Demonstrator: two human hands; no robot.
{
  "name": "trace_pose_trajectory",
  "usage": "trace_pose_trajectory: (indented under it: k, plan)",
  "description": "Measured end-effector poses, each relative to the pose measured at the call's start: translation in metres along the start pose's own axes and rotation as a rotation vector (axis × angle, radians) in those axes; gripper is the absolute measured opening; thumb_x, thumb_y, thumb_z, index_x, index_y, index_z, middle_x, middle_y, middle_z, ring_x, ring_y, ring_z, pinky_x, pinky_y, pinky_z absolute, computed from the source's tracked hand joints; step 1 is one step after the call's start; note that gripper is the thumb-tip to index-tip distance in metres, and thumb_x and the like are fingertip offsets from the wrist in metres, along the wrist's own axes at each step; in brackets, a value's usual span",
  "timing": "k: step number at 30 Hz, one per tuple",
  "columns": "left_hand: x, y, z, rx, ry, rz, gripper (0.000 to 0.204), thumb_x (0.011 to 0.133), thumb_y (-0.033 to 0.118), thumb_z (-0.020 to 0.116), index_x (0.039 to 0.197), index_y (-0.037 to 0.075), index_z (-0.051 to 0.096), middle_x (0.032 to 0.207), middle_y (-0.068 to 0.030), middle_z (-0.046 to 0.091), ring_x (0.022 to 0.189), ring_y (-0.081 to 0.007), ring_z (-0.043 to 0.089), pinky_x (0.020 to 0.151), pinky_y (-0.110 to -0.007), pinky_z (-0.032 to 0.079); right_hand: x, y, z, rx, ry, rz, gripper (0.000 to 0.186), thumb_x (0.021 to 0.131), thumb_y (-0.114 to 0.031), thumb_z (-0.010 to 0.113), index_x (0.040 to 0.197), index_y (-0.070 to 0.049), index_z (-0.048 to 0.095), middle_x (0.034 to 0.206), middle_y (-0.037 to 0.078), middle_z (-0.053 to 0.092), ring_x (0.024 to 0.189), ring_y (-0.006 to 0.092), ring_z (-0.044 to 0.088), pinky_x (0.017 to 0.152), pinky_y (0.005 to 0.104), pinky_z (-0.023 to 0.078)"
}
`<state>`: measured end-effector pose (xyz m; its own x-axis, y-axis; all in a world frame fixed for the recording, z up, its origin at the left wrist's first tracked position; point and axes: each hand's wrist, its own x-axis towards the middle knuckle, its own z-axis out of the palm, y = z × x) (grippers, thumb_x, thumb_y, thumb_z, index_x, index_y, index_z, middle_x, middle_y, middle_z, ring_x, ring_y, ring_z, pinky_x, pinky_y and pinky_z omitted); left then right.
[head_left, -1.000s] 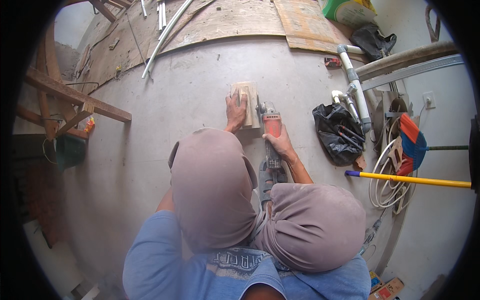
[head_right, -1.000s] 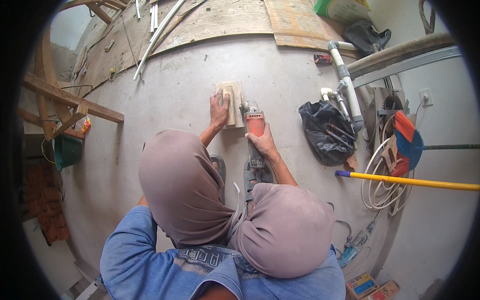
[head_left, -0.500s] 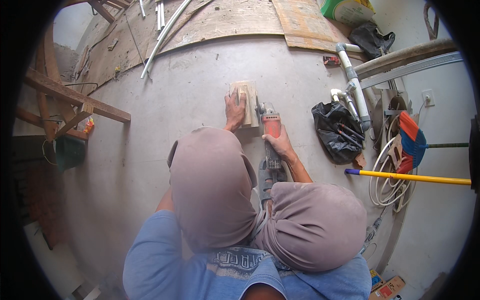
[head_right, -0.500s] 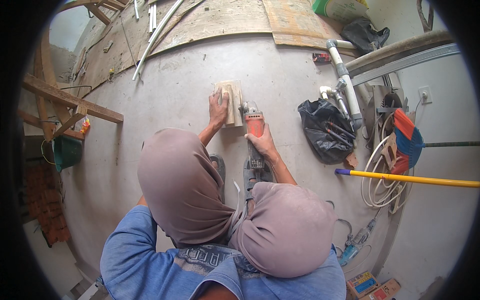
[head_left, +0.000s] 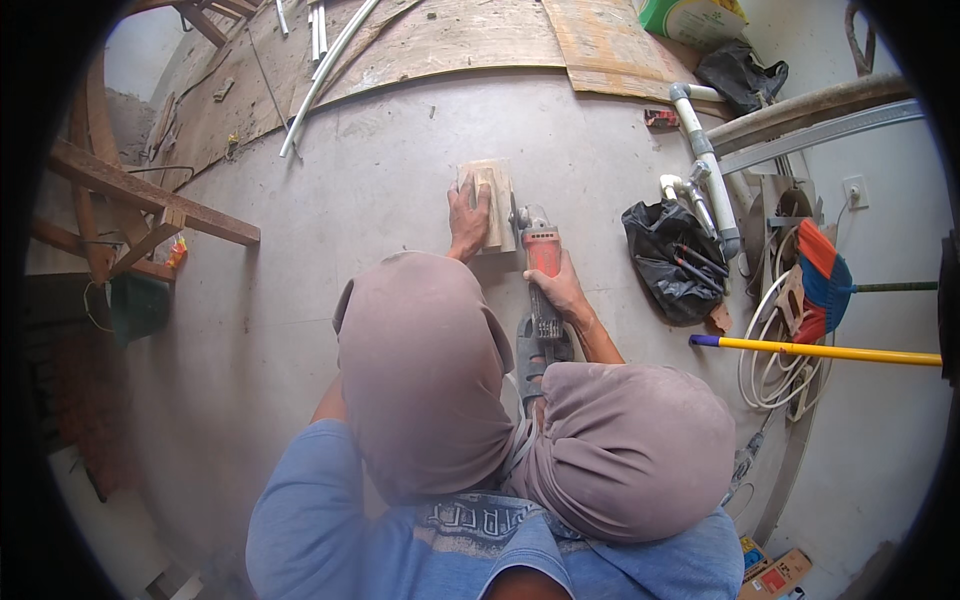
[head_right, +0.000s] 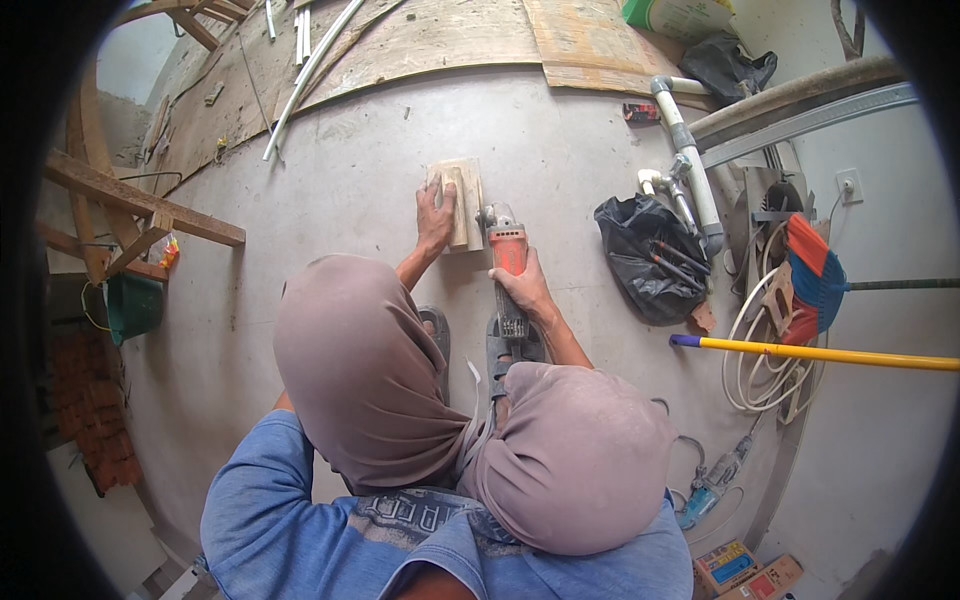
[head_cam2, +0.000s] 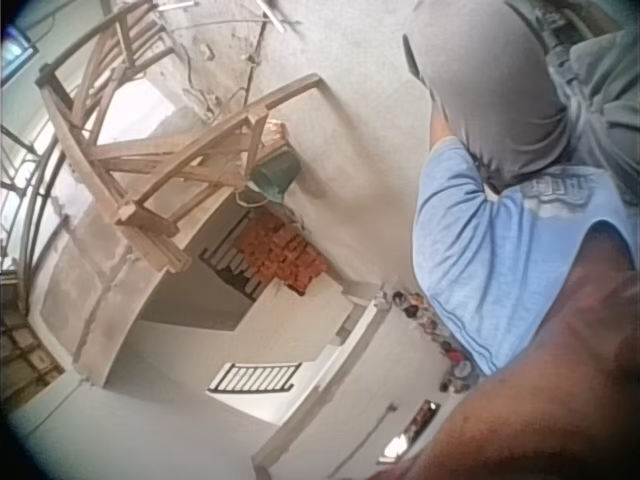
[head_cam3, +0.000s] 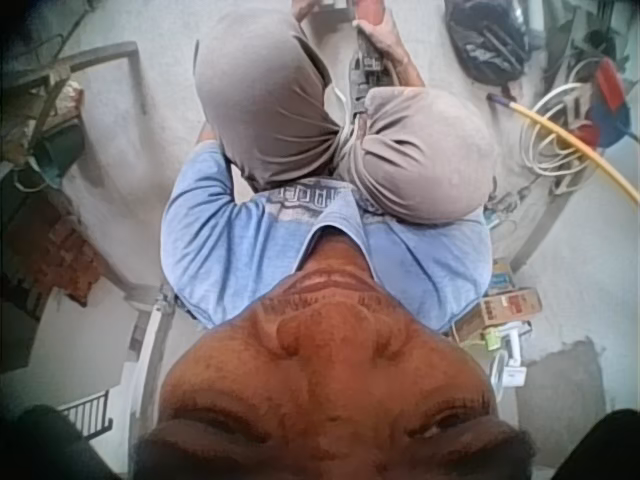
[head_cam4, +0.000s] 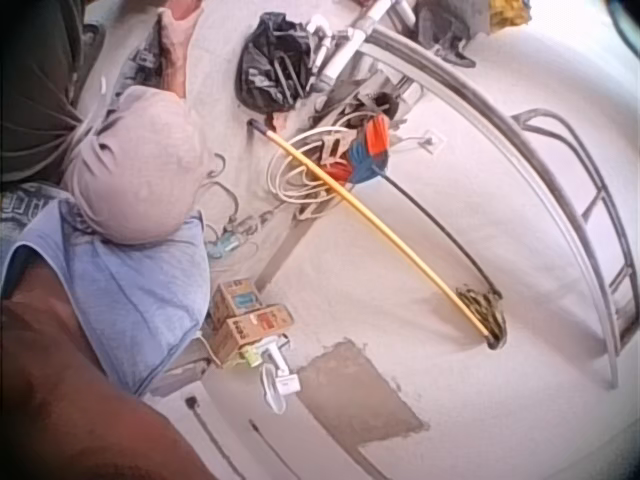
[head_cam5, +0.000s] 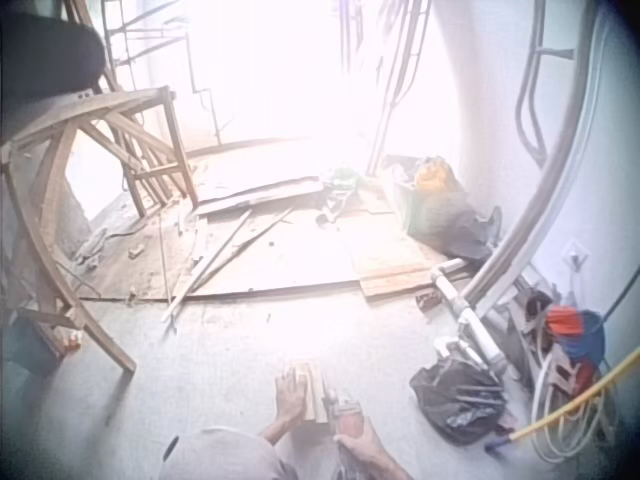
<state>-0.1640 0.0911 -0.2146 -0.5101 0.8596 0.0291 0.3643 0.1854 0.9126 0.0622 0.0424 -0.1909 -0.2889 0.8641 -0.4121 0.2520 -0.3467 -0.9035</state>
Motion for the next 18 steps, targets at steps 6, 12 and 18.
trace_pose_trajectory:
  k: [6,12,18]
  plan:
    - [0.0004,-0.0013,0.0024,0.014,-0.006,-0.006,0.065,0.101,0.045,0.055,0.145,-0.002,0.048,0.147,-0.0291,0.039,0.139,-0.0411,0.039,0.116,-0.044,0.032,-0.0019,0.0003,-0.0016,-0.001,-0.002,0.008,0.07,0.073,-0.027,0.08,0.125,0.004,0.045,0.111,0.015,0.059,0.097,0.0221,0.061,0.087,0.0346,0.051]
    - [0.0004,-0.001,0.0026,-0.001,-0.014,-0.016,0.065,0.101,0.045,0.055,0.146,-0.001,0.048,0.147,-0.0291,0.038,0.139,-0.0413,0.039,0.116,-0.044,0.032,-0.0018,0.0063,-0.0016,-0.007,0.009,-0.017,0.071,0.073,-0.028,0.08,0.126,0.004,0.045,0.112,0.015,0.059,0.099,0.0228,0.061,0.088,0.035,0.051]
    - [0.0003,-0.003,0.002,0.006,-0.01,-0.014,0.064,0.101,0.045,0.055,0.146,-0.001,0.047,0.147,-0.0287,0.038,0.139,-0.041,0.039,0.116,-0.044,0.033,-0.0057,0.0037,-0.0012,-0.011,0.007,-0.011,0.074,0.073,-0.029,0.081,0.128,0.005,0.044,0.113,0.016,0.059,0.1,0.0231,0.061,0.09,0.035,0.051]
